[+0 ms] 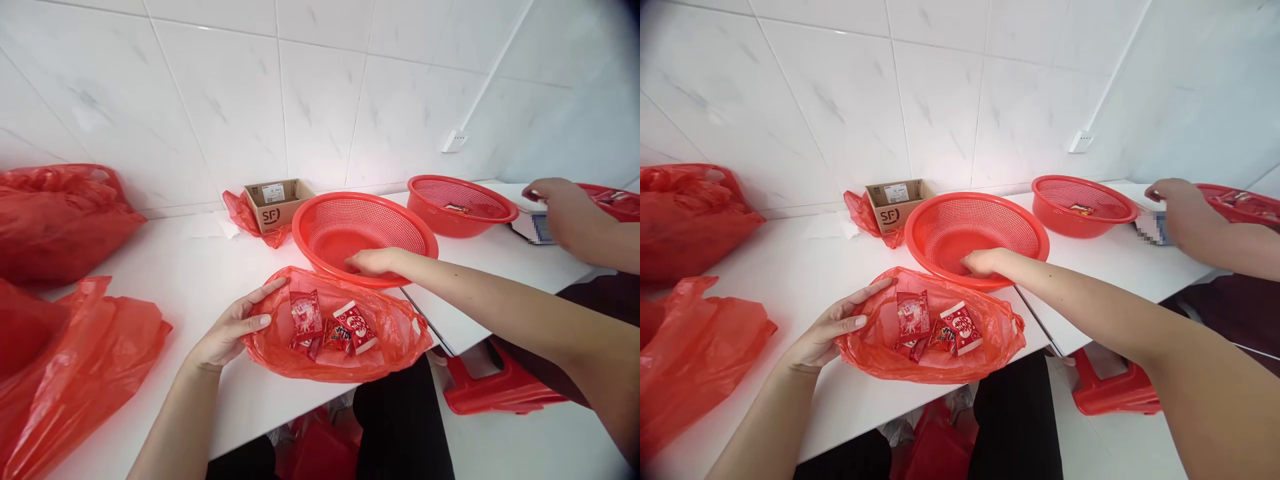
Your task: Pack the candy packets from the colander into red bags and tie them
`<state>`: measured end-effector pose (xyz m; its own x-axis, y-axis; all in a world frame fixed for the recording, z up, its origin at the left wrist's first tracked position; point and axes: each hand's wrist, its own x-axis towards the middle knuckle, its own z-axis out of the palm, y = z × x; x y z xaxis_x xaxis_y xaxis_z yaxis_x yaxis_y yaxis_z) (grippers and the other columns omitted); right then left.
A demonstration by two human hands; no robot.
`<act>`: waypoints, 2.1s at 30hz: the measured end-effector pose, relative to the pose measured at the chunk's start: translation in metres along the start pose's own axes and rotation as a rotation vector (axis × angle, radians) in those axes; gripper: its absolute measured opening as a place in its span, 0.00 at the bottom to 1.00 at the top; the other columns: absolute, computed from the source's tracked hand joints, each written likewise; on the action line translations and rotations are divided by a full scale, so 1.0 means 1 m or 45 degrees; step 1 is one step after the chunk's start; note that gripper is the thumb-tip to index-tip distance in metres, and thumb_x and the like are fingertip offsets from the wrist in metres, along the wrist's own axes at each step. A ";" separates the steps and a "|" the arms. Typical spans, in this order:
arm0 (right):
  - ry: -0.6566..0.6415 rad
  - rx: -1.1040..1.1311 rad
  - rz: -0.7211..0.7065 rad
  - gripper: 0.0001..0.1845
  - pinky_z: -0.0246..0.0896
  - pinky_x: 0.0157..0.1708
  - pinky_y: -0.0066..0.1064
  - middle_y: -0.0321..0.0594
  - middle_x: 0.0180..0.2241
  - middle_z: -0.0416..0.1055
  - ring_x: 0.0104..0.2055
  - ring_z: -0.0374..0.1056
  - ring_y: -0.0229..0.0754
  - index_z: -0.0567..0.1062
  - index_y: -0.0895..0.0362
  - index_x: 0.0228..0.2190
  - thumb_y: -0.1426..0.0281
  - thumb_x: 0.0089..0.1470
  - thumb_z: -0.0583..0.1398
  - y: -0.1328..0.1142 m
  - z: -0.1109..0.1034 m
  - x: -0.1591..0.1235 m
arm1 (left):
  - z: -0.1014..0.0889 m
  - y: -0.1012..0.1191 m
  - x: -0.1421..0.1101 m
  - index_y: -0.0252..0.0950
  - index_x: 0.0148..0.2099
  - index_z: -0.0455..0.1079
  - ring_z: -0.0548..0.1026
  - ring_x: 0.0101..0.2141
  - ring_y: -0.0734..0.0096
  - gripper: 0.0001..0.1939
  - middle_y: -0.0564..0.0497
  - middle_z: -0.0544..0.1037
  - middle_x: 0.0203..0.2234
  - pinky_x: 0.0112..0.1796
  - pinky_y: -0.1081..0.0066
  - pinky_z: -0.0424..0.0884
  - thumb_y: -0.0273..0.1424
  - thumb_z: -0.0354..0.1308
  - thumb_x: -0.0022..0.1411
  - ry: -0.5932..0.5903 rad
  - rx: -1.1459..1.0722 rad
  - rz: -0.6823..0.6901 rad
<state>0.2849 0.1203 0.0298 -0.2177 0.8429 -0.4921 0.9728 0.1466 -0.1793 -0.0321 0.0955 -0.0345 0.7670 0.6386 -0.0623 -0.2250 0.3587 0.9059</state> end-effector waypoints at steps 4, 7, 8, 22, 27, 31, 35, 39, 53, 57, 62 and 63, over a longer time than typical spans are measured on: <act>-0.102 0.025 -0.059 0.11 0.60 0.29 0.31 0.41 0.37 0.76 0.35 0.71 0.44 0.76 0.55 0.36 0.70 0.47 0.62 0.001 -0.009 -0.004 | 0.000 0.000 0.000 0.41 0.66 0.58 0.60 0.62 0.45 0.33 0.43 0.58 0.65 0.56 0.58 0.66 0.29 0.59 0.60 0.008 0.005 -0.002; 0.033 0.206 -0.181 0.14 0.62 0.30 0.29 0.42 0.39 0.74 0.34 0.70 0.40 0.72 0.57 0.39 0.65 0.50 0.62 -0.004 -0.022 -0.017 | 0.001 0.001 0.000 0.41 0.66 0.57 0.60 0.61 0.45 0.33 0.43 0.58 0.65 0.56 0.57 0.65 0.29 0.59 0.60 0.009 0.009 -0.004; 0.098 0.334 -0.265 0.16 0.63 0.31 0.29 0.42 0.40 0.74 0.34 0.70 0.39 0.71 0.57 0.41 0.62 0.52 0.61 -0.008 -0.025 -0.024 | 0.001 0.001 0.000 0.41 0.66 0.57 0.61 0.61 0.44 0.33 0.42 0.58 0.65 0.56 0.56 0.65 0.30 0.59 0.60 0.006 0.017 -0.006; 0.782 -0.253 -0.041 0.24 0.65 0.45 0.45 0.53 0.48 0.73 0.47 0.70 0.52 0.64 0.62 0.59 0.68 0.63 0.51 -0.043 0.070 -0.101 | 0.004 0.000 0.000 0.43 0.67 0.57 0.57 0.63 0.45 0.32 0.46 0.54 0.67 0.58 0.54 0.63 0.30 0.58 0.61 -0.001 0.032 0.007; 0.830 -0.212 -0.142 0.21 0.67 0.46 0.45 0.47 0.52 0.73 0.48 0.70 0.50 0.69 0.59 0.56 0.71 0.63 0.51 -0.058 0.120 -0.108 | 0.004 -0.005 0.004 0.44 0.67 0.55 0.61 0.61 0.45 0.32 0.44 0.59 0.65 0.57 0.51 0.63 0.29 0.56 0.62 -0.069 -0.002 -0.007; 0.886 -0.129 -0.122 0.20 0.65 0.47 0.46 0.46 0.50 0.74 0.48 0.71 0.49 0.69 0.57 0.55 0.68 0.64 0.52 -0.053 0.106 -0.100 | 0.002 -0.005 0.002 0.48 0.67 0.54 0.61 0.61 0.48 0.34 0.48 0.56 0.66 0.56 0.56 0.65 0.29 0.58 0.61 0.035 0.039 -0.003; 1.179 -0.048 -0.085 0.21 0.60 0.53 0.48 0.46 0.54 0.71 0.54 0.67 0.50 0.68 0.56 0.56 0.67 0.63 0.52 -0.040 0.083 -0.097 | 0.002 -0.001 0.000 0.56 0.68 0.49 0.66 0.58 0.54 0.36 0.51 0.60 0.65 0.52 0.63 0.70 0.33 0.58 0.62 0.215 0.067 0.014; 1.431 0.193 -0.151 0.19 0.56 0.58 0.49 0.45 0.58 0.65 0.60 0.60 0.50 0.69 0.52 0.54 0.67 0.61 0.55 -0.047 0.089 -0.114 | 0.001 0.000 0.004 0.53 0.67 0.53 0.76 0.48 0.61 0.31 0.48 0.70 0.58 0.44 0.67 0.75 0.38 0.56 0.64 0.410 -0.008 -0.021; 0.829 1.067 -0.006 0.13 0.70 0.39 0.41 0.39 0.39 0.75 0.38 0.73 0.47 0.70 0.49 0.43 0.58 0.60 0.54 -0.018 0.169 -0.146 | 0.017 -0.003 -0.030 0.34 0.48 0.75 0.76 0.27 0.69 0.19 0.47 0.80 0.30 0.30 0.72 0.74 0.40 0.63 0.58 0.409 0.354 -0.220; 0.887 1.242 -0.141 0.12 0.69 0.39 0.37 0.39 0.37 0.74 0.38 0.72 0.45 0.72 0.52 0.38 0.58 0.59 0.56 -0.020 0.137 -0.147 | 0.023 0.028 -0.059 0.33 0.45 0.77 0.77 0.33 0.65 0.21 0.48 0.81 0.32 0.35 0.70 0.76 0.43 0.65 0.54 0.679 0.723 -0.209; 1.400 1.272 -0.309 0.12 0.64 0.28 0.30 0.35 0.28 0.70 0.28 0.67 0.38 0.72 0.52 0.37 0.59 0.55 0.61 -0.027 0.048 -0.138 | 0.044 0.126 -0.081 0.32 0.44 0.75 0.76 0.28 0.76 0.18 0.52 0.79 0.32 0.32 0.78 0.73 0.39 0.63 0.56 1.186 1.124 0.239; 1.518 1.260 -0.381 0.11 0.64 0.27 0.29 0.34 0.28 0.70 0.28 0.67 0.37 0.71 0.52 0.38 0.60 0.55 0.61 -0.031 0.030 -0.138 | 0.052 0.142 -0.081 0.32 0.46 0.74 0.75 0.26 0.77 0.18 0.53 0.78 0.29 0.30 0.78 0.72 0.38 0.61 0.58 1.256 1.210 0.343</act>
<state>0.2825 -0.0155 0.0778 0.2643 0.8228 0.5031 0.3691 0.3956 -0.8410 -0.0951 0.0586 0.1208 -0.0578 0.9662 0.2514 0.4977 -0.1904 0.8462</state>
